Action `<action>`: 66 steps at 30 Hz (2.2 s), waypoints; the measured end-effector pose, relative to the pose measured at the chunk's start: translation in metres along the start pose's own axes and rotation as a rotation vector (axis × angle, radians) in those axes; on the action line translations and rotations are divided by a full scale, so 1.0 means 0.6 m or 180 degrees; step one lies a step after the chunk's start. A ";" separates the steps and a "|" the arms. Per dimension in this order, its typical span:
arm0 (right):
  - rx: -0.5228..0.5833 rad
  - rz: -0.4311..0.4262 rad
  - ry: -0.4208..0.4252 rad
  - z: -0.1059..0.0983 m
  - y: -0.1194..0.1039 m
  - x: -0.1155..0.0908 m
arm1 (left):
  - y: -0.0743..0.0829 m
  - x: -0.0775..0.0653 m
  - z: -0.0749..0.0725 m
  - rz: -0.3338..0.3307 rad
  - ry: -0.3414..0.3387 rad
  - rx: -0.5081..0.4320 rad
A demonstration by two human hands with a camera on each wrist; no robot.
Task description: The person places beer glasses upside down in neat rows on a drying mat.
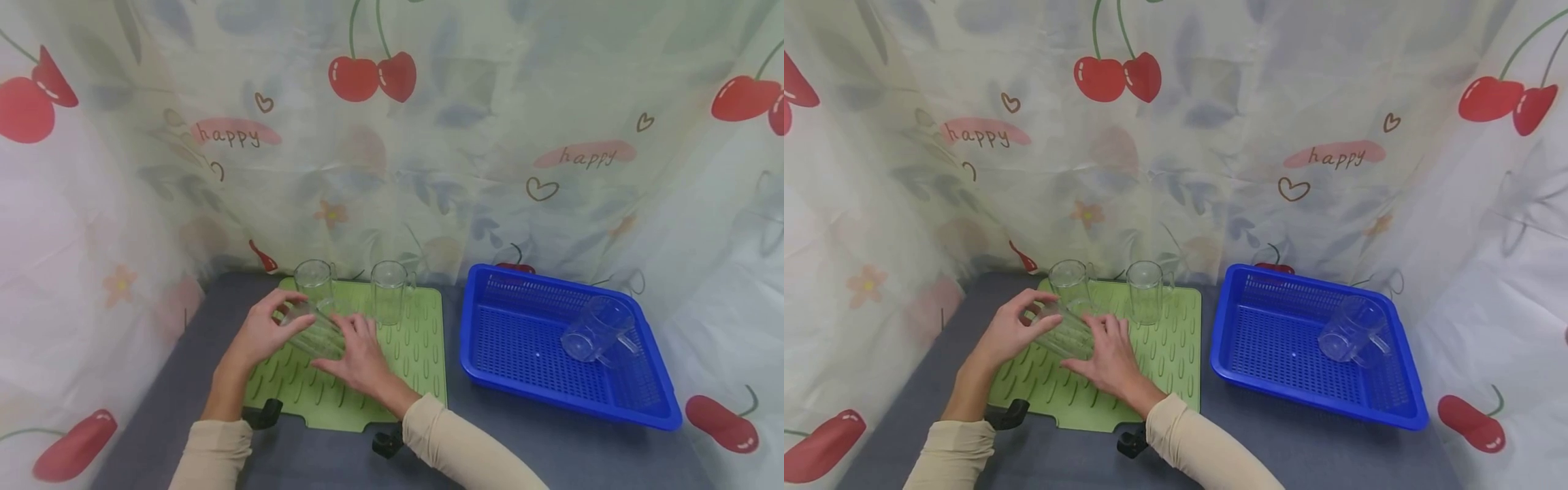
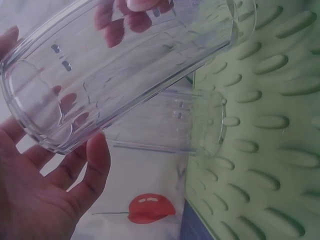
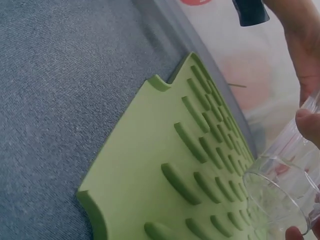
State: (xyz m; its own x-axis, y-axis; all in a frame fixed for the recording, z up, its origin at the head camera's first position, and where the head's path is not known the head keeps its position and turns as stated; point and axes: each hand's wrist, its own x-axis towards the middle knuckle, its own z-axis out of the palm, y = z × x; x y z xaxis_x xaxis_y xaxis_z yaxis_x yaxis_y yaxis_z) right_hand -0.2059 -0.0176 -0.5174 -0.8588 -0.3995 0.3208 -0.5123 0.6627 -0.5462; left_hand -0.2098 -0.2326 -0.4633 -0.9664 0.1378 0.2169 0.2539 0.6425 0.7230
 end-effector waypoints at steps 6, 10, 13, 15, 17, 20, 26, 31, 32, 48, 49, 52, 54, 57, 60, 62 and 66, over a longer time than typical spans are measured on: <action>0.0285 0.0030 0.0012 0.001 0.002 -0.001 | -0.005 0.000 -0.010 0.0049 -0.0048 -0.0071; 0.0461 0.0105 0.0015 0.002 0.004 -0.002 | -0.017 0.002 -0.025 0.0078 0.0093 -0.0160; 0.0554 0.0135 0.0019 0.004 0.007 -0.002 | -0.035 0.010 -0.035 0.0042 0.0155 -0.0242; 0.0618 0.0148 0.0028 0.006 0.008 -0.002 | -0.048 0.017 -0.041 -0.0052 0.0156 -0.0281; 0.0685 0.0164 0.0031 0.006 0.009 -0.001 | -0.064 0.024 -0.046 -0.0210 0.0154 -0.0252; 0.0758 0.0198 -0.0014 0.007 0.008 -0.002 | -0.089 0.029 -0.049 -0.0515 0.0098 -0.0011; 0.0943 0.0264 -0.0106 0.014 0.005 -0.002 | -0.139 0.034 -0.037 -0.0819 -0.0270 0.0537; 0.1033 0.0255 -0.0177 0.021 0.003 -0.003 | -0.164 0.033 -0.022 -0.0677 -0.0466 0.0886; 0.1037 0.0256 -0.0193 0.023 0.003 -0.003 | -0.167 0.033 -0.020 -0.0666 -0.0492 0.0931; 0.1220 0.0329 -0.0343 0.045 0.009 0.001 | -0.182 0.035 -0.012 -0.1051 -0.0999 0.1158; 0.1226 0.0316 -0.0327 0.047 0.010 0.002 | -0.182 0.037 -0.011 -0.1056 -0.1000 0.1147; 0.1275 0.0274 -0.0315 0.056 0.010 0.003 | -0.184 0.038 -0.007 -0.1077 -0.1029 0.1114; 0.1278 0.0243 -0.0317 0.063 0.011 0.003 | -0.184 0.036 -0.004 -0.1128 -0.1035 0.1064; 0.1296 0.0234 -0.0356 0.072 0.010 0.004 | -0.184 0.034 -0.003 -0.1172 -0.1008 0.1026; 0.1320 0.0249 -0.0383 0.076 0.007 0.009 | -0.183 0.034 -0.004 -0.1162 -0.0959 0.1020; 0.1338 0.0268 -0.0400 0.078 0.007 0.010 | -0.182 0.034 -0.005 -0.1141 -0.0957 0.1042; 0.1316 0.0291 -0.0421 0.083 0.006 0.013 | -0.181 0.034 -0.006 -0.1146 -0.0986 0.1070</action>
State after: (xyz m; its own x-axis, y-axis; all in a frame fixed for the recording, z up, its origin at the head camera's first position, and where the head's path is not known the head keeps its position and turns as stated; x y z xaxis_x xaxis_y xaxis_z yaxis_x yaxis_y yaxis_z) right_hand -0.2141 -0.0494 -0.5554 -0.8786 -0.4465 0.1696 -0.3658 0.4008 -0.8399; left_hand -0.2569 -0.3025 -0.5349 -0.9689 0.0479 -0.2426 -0.0705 0.8868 0.4568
